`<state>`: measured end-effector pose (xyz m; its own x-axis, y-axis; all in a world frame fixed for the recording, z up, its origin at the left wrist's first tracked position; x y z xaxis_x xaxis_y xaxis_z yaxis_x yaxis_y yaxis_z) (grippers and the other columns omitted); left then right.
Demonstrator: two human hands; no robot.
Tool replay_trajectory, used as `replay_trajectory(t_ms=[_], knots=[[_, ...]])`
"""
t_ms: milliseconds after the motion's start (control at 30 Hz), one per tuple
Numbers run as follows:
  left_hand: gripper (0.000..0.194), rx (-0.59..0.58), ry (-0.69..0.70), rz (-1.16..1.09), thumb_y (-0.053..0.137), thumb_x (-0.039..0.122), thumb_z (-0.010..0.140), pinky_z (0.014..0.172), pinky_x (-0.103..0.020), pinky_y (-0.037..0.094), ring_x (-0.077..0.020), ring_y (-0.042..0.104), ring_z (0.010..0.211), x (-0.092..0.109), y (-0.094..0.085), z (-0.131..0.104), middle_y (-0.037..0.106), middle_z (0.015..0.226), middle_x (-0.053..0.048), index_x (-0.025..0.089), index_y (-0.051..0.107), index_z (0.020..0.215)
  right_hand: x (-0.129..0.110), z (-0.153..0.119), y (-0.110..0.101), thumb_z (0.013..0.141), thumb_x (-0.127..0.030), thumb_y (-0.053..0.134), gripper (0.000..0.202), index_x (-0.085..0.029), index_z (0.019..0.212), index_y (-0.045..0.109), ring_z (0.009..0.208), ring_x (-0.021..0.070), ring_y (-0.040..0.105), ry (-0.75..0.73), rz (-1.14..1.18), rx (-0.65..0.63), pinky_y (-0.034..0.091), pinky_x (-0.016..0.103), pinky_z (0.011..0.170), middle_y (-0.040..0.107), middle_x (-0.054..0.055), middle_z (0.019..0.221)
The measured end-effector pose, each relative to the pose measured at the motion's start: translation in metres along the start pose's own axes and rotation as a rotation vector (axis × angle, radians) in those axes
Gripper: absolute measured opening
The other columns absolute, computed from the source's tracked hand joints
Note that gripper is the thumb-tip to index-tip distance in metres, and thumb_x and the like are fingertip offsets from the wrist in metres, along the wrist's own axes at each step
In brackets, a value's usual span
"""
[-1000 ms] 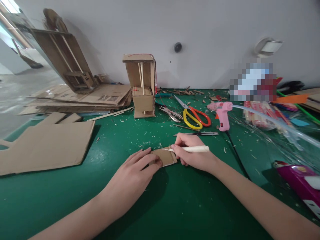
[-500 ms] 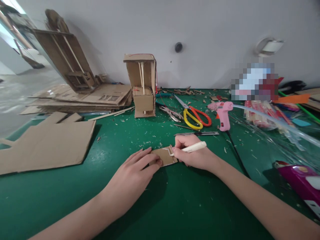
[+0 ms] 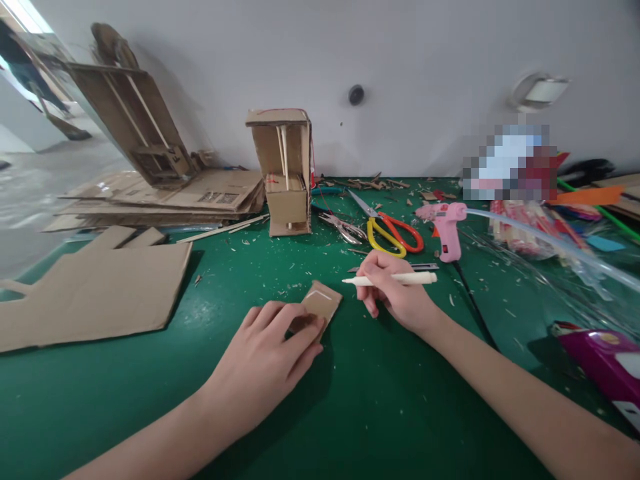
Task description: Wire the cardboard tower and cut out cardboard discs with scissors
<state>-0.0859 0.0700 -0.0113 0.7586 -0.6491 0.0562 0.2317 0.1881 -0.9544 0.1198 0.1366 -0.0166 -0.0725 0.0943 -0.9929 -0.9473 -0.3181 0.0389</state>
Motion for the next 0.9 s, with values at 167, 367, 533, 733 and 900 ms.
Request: replay_trajectory(t_ms=[167, 367, 533, 733, 900], knots=[[0.031, -0.063, 0.011, -0.045, 0.044, 0.029, 0.093, 0.073, -0.040, 0.051, -0.0217, 0.056, 0.089, 0.010, -0.001, -0.004, 0.059, 0.111, -0.008, 0.021, 0.053, 0.122, 0.001, 0.000, 0.003, 0.085, -0.028, 0.057, 0.014, -0.019, 0.077, 0.050, 0.040, 0.0078, 0.053, 0.070, -0.152, -0.043, 0.043, 0.019, 0.036, 0.059, -0.004, 0.058], [0.028, -0.007, 0.110, -0.011, 0.042, 0.024, 0.093, 0.074, -0.040, 0.053, -0.0223, 0.059, 0.091, 0.020, -0.004, -0.006, 0.065, 0.105, -0.005, 0.018, 0.059, 0.115, 0.000, -0.001, 0.013, 0.086, -0.040, 0.056, 0.024, -0.020, 0.075, 0.048, 0.043, 0.0086, 0.054, 0.082, -0.342, -0.114, 0.042, 0.019, 0.038, 0.059, -0.003, 0.060], [0.029, 0.094, 0.178, -0.002, 0.042, 0.023, 0.094, 0.090, -0.041, 0.053, -0.0227, 0.060, 0.107, 0.025, -0.005, -0.006, 0.068, 0.110, -0.004, 0.017, 0.062, 0.114, 0.002, 0.000, 0.017, 0.089, -0.040, 0.051, 0.027, -0.020, 0.073, 0.046, 0.043, 0.0084, 0.055, 0.045, -0.471, -0.123, 0.039, 0.019, 0.039, 0.061, -0.002, 0.059], [0.029, 0.115, 0.205, 0.028, 0.044, 0.022, 0.093, 0.091, -0.039, 0.055, -0.0214, 0.063, 0.106, 0.026, -0.005, -0.006, 0.068, 0.112, -0.004, 0.015, 0.063, 0.114, 0.001, 0.002, 0.014, 0.089, -0.032, 0.048, 0.022, -0.020, 0.071, 0.044, 0.041, 0.0070, 0.050, 0.019, -0.553, -0.153, 0.034, 0.019, 0.039, 0.060, -0.003, 0.058], [0.029, 0.096, 0.208, 0.006, 0.043, 0.021, 0.093, 0.089, -0.038, 0.057, -0.0207, 0.064, 0.105, 0.024, -0.006, -0.005, 0.069, 0.112, -0.004, 0.015, 0.063, 0.113, -0.001, 0.002, 0.014, 0.088, -0.030, 0.049, 0.023, -0.020, 0.068, 0.044, 0.043, 0.0066, 0.045, -0.055, -0.666, -0.126, 0.031, 0.021, 0.044, 0.052, -0.006, 0.051]])
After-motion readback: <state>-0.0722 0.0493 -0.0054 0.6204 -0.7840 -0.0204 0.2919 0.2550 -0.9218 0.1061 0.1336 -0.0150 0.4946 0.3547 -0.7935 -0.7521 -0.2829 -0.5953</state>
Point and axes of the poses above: each hand's wrist, its own z-axis towards the middle knuckle, its own y-axis out of the palm, x = y × z, the point moved 2 cm from there along z, towards the middle knuckle
